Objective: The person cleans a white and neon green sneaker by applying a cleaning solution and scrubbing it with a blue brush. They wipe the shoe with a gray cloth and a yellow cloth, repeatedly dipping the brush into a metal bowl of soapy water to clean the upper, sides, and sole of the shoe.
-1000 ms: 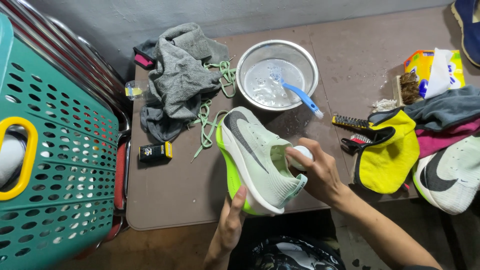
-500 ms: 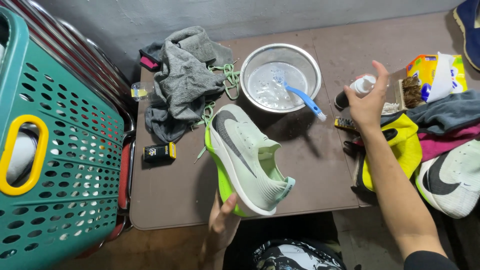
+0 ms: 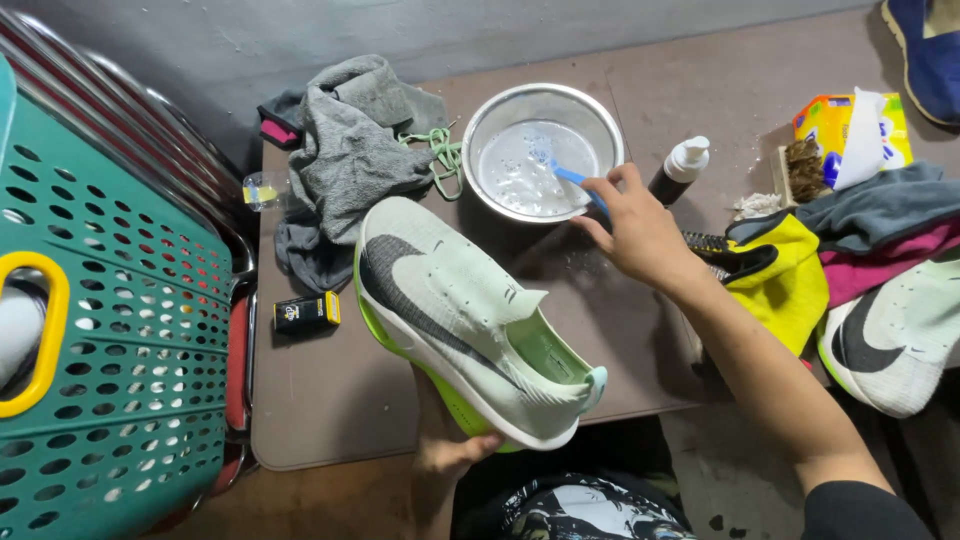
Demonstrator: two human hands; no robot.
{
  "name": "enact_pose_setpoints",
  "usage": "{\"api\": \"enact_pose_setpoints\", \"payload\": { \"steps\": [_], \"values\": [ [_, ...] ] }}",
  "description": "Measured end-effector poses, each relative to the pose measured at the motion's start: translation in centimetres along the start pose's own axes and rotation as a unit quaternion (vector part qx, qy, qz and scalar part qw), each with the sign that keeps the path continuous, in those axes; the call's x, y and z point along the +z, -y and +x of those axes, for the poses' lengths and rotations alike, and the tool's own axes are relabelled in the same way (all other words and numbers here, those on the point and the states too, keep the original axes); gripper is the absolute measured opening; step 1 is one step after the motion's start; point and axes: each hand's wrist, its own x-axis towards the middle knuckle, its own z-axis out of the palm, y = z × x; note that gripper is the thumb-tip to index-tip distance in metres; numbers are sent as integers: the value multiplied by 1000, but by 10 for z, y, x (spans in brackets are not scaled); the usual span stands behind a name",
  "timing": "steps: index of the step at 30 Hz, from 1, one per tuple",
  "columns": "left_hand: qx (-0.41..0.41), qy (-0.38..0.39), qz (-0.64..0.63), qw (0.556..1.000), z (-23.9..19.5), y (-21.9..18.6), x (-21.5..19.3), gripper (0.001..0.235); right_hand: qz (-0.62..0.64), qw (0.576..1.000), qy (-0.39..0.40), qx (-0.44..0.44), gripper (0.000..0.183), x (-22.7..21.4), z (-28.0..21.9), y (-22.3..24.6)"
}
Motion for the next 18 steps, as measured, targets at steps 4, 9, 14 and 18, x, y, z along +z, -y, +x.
{"api": "enact_pose_setpoints", "payload": {
  "steps": [4,9,14,18],
  "values": [
    [73,31,-171,982,7,19,-8,103,-43,998,11,-43,32,4,11,-9],
    [39,-24,-221,974,12,25,-14,68,-77,996,-5,40,30,-16,5,4],
    [-98,-78,-270,955,28,9,-1,95,11,994,-104,36,26,-26,-6,-5],
    [-94,-83,-336,934,44,-1,8,92,38,977,-198,-64,21,-39,-16,1]
  ]
}}
